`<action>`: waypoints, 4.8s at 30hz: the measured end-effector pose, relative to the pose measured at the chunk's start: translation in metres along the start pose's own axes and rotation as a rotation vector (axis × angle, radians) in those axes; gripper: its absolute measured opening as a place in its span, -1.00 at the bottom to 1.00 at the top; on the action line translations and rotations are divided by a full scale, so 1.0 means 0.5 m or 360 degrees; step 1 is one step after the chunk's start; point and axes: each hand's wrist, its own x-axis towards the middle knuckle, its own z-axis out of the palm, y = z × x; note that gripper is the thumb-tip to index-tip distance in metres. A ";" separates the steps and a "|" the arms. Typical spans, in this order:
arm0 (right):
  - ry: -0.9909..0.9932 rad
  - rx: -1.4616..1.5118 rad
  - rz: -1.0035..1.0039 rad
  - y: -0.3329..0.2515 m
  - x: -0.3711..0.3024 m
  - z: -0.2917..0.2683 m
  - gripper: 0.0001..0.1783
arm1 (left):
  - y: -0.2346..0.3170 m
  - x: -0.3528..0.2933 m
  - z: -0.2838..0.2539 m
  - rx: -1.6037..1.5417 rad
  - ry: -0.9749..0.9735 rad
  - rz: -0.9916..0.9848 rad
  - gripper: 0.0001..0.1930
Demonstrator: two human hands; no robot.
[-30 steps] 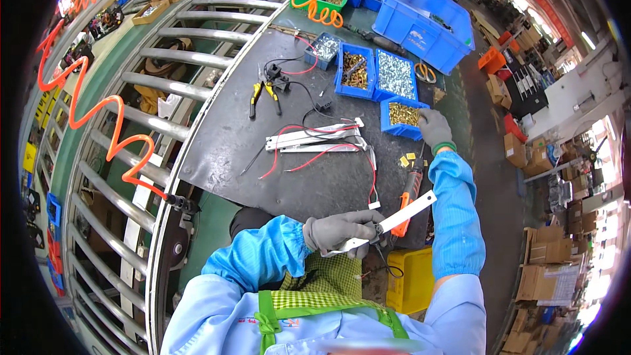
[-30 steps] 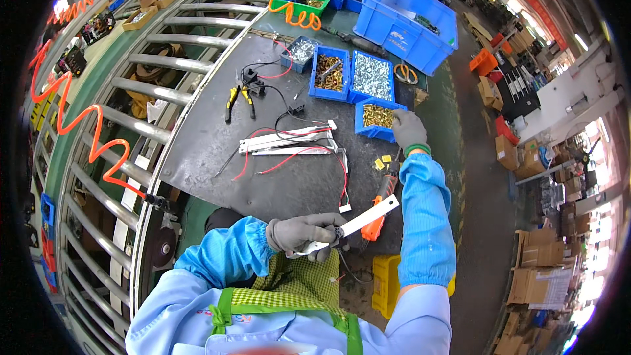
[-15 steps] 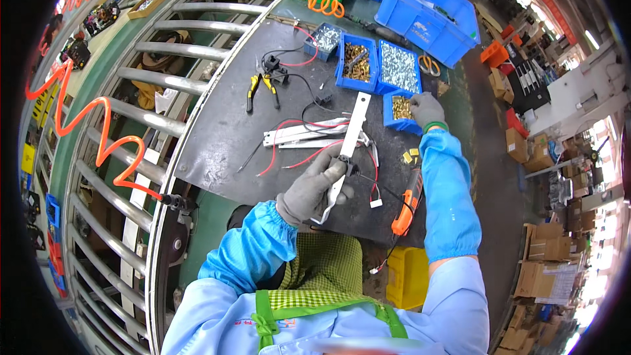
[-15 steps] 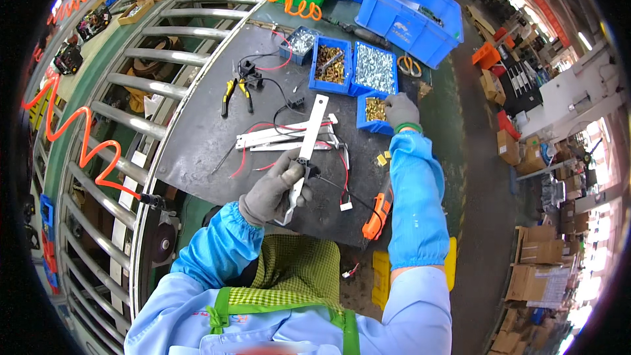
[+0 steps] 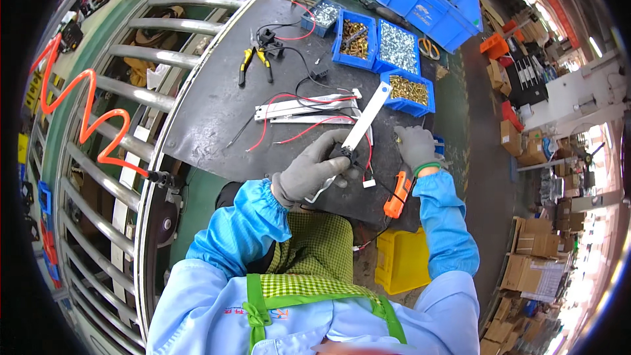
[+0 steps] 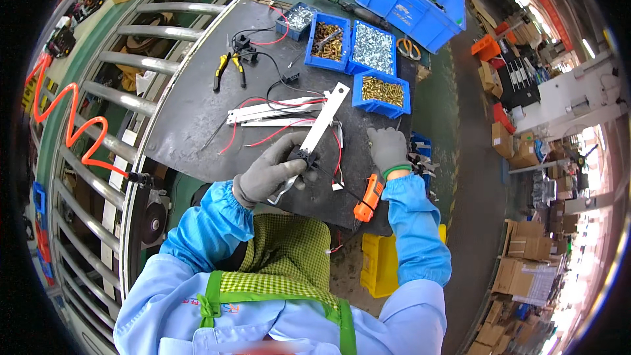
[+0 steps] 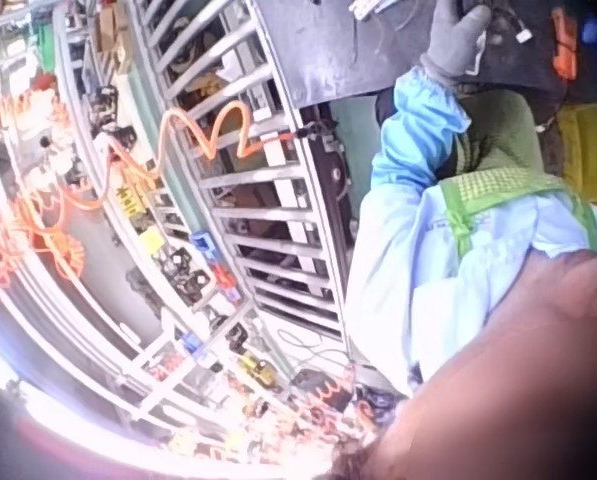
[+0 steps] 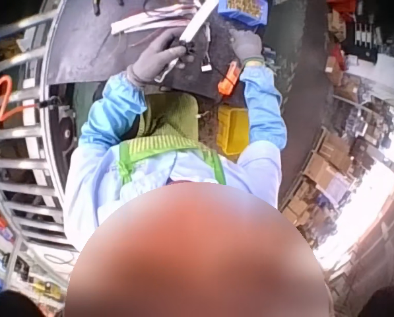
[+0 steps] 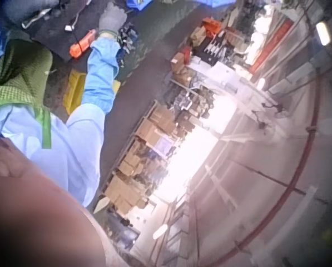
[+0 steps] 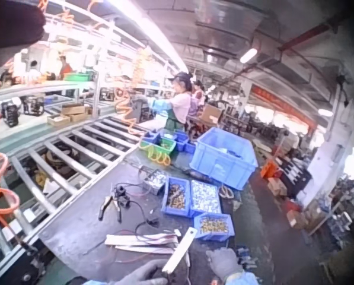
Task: Screw components onto a metal bracket using an electric screwdriver.
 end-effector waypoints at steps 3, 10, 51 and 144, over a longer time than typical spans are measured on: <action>0.0028 -0.0091 0.0042 -0.014 0.000 0.016 -0.80 | 0.002 -0.009 0.007 0.0036 0.0025 -0.0006 -0.46; 0.0043 0.0298 0.0061 0.003 -0.010 -0.018 -0.77 | -0.040 -0.006 -0.004 0.0059 0.0054 0.0063 -0.54; 0.1086 0.2029 0.0572 -0.290 -0.105 -0.168 -0.79 | -0.064 0.012 -0.008 0.0481 0.0012 0.0050 -0.59; 0.0715 0.2532 0.0309 -0.258 -0.100 -0.242 -0.87 | -0.037 0.019 -0.022 -0.0080 0.0135 0.0187 -0.60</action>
